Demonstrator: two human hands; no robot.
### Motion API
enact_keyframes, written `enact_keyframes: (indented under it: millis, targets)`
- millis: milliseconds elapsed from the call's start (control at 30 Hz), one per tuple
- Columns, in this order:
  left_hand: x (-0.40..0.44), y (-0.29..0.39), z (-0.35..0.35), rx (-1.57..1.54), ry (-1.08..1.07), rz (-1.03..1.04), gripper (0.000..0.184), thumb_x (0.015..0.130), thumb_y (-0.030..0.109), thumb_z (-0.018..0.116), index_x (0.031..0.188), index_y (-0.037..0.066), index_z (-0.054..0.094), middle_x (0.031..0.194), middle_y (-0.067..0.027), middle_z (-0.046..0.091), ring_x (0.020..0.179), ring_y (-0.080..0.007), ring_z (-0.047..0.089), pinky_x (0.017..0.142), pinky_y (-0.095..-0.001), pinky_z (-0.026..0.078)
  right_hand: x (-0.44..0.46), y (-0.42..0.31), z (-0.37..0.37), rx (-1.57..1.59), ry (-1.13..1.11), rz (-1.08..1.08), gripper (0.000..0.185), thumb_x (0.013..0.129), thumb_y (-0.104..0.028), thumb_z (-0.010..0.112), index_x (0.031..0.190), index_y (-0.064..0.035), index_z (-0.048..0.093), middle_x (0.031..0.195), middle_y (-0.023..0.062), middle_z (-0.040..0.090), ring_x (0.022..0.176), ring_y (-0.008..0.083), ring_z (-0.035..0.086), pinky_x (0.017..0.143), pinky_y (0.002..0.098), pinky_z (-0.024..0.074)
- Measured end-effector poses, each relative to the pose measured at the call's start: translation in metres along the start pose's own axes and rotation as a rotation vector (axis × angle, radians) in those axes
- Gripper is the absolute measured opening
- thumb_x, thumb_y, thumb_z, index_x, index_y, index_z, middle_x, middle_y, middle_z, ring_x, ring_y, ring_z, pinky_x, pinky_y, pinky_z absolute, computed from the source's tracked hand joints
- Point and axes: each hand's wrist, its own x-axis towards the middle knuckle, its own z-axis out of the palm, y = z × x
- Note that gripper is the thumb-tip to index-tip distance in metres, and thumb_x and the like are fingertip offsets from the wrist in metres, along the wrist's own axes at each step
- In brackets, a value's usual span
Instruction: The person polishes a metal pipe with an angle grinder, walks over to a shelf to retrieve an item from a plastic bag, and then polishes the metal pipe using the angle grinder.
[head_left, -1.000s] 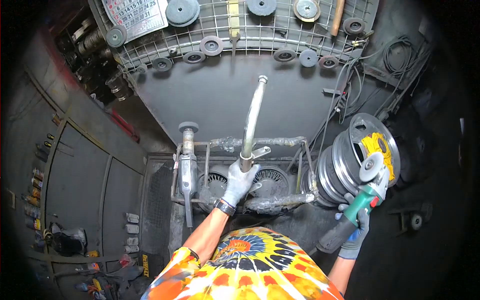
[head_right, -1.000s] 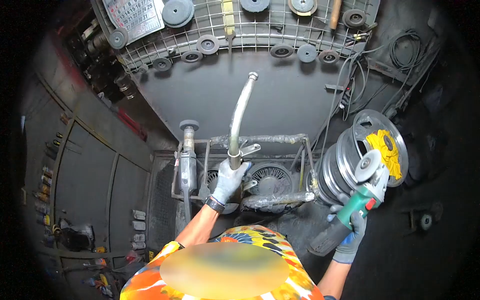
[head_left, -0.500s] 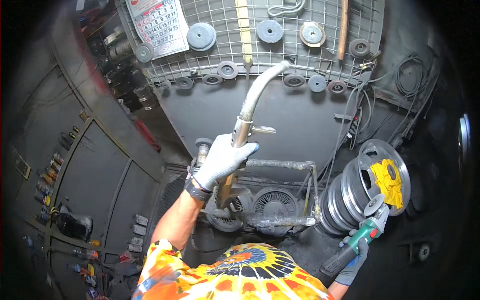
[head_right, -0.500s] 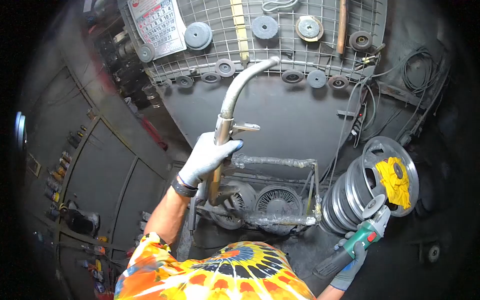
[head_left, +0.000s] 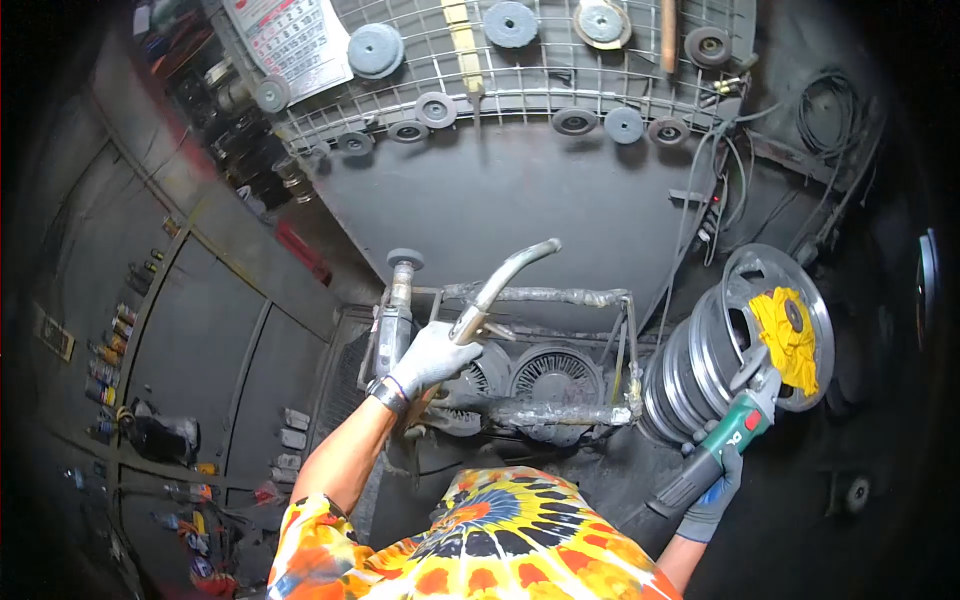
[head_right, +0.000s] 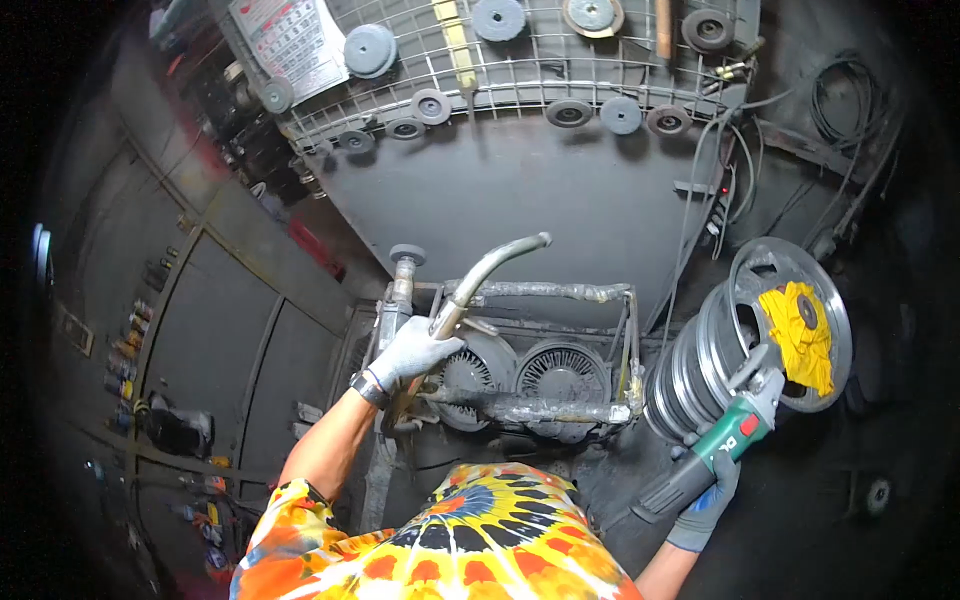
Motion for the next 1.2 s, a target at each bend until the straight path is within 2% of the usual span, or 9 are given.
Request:
enact_keyframes:
  millis: [133,167,333,400,467,567,700,900,1200]
  targets:
    - [0.008,-0.026,0.009,-0.122,-0.120,-0.178,0.042,0.088,0.040,0.079,0.085,-0.001,0.074,0.068,-0.0130,0.069,0.065,-0.0231,0.069,0.063,-0.0393,0.053,-0.003,0.000,0.028,0.035,-0.009,0.006,0.067,0.104,-0.031,0.061,0.156,0.0015,0.035,0.137,0.0255,0.062,0.105,0.0287,0.069,0.081,0.0404,0.0647]
    - [0.017,-0.046,0.015,-0.093,-0.121,-0.121,0.044,0.088,0.041,0.080,0.081,-0.002,0.074,0.065,-0.0117,0.068,0.062,-0.0219,0.068,0.059,-0.0383,0.051,-0.003,0.002,0.027,0.027,0.036,0.021,0.072,0.104,-0.031,0.061,0.159,0.0015,0.030,0.142,0.0288,0.058,0.101,0.0276,0.070,0.078,0.0381,0.0650]
    - [0.048,-0.100,0.033,-0.152,-0.196,-0.149,0.042,0.089,0.040,0.080,0.082,-0.001,0.076,0.066,-0.0106,0.069,0.059,-0.0211,0.067,0.057,-0.0381,0.052,0.000,0.008,0.037,0.087,0.092,0.052,0.069,0.101,-0.029,0.064,0.156,0.0011,0.035,0.125,0.0256,0.064,0.092,0.0275,0.070,0.069,0.0395,0.0637]
    - [0.062,-0.117,0.039,-0.131,-0.255,-0.026,0.040,0.090,0.041,0.079,0.082,0.001,0.077,0.067,-0.0102,0.070,0.057,-0.0200,0.068,0.056,-0.0363,0.053,0.003,0.011,0.046,0.050,0.087,0.039,0.069,0.101,-0.029,0.064,0.156,0.0001,0.035,0.121,0.0237,0.064,0.091,0.0270,0.070,0.069,0.0394,0.0631]
    - [0.078,-0.118,0.040,-0.272,-0.264,-0.264,0.042,0.093,0.041,0.076,0.078,0.002,0.075,0.063,-0.0080,0.068,0.054,-0.0170,0.066,0.054,-0.0335,0.053,0.004,0.015,0.067,0.027,0.096,0.019,0.068,0.101,-0.028,0.065,0.155,0.0001,0.034,0.115,0.0203,0.062,0.089,0.0264,0.069,0.070,0.0395,0.0624]
    - [0.104,-0.124,0.036,-0.362,-0.292,-0.273,0.038,0.090,0.035,0.075,0.077,0.000,0.071,0.064,-0.0068,0.066,0.052,-0.0172,0.063,0.050,-0.0342,0.050,0.008,0.024,0.080,0.021,0.117,0.025,0.066,0.101,-0.026,0.064,0.155,-0.0004,0.033,0.118,0.0206,0.061,0.090,0.0260,0.068,0.072,0.0393,0.0622]
    - [0.134,-0.133,0.032,-0.499,-0.409,-0.391,0.032,0.091,0.030,0.075,0.072,0.007,0.066,0.060,-0.0041,0.061,0.047,-0.0158,0.056,0.044,-0.0344,0.047,0.008,0.033,0.095,-0.011,0.128,0.020,0.057,0.104,-0.028,0.059,0.146,0.0035,0.038,0.120,0.0199,0.060,0.094,0.0265,0.068,0.076,0.0401,0.0639]
    - [0.171,-0.163,0.042,-0.643,-0.500,-0.518,0.031,0.090,0.031,0.077,0.072,0.010,0.063,0.058,-0.0026,0.058,0.045,-0.0161,0.054,0.041,-0.0341,0.045,0.001,0.041,0.107,-0.062,0.239,0.046,0.066,0.103,-0.026,0.062,0.156,-0.0011,0.033,0.124,0.0204,0.060,0.094,0.0255,0.067,0.075,0.0389,0.0613]
    - [0.193,-0.224,0.088,-0.878,-0.549,-0.604,0.028,0.093,0.027,0.077,0.071,0.017,0.062,0.057,0.0018,0.054,0.044,-0.0137,0.051,0.042,-0.0319,0.043,-0.010,0.043,0.131,-0.142,0.359,0.092,0.064,0.101,-0.027,0.063,0.153,-0.0009,0.035,0.122,0.0197,0.060,0.093,0.0249,0.067,0.075,0.0386,0.0619]
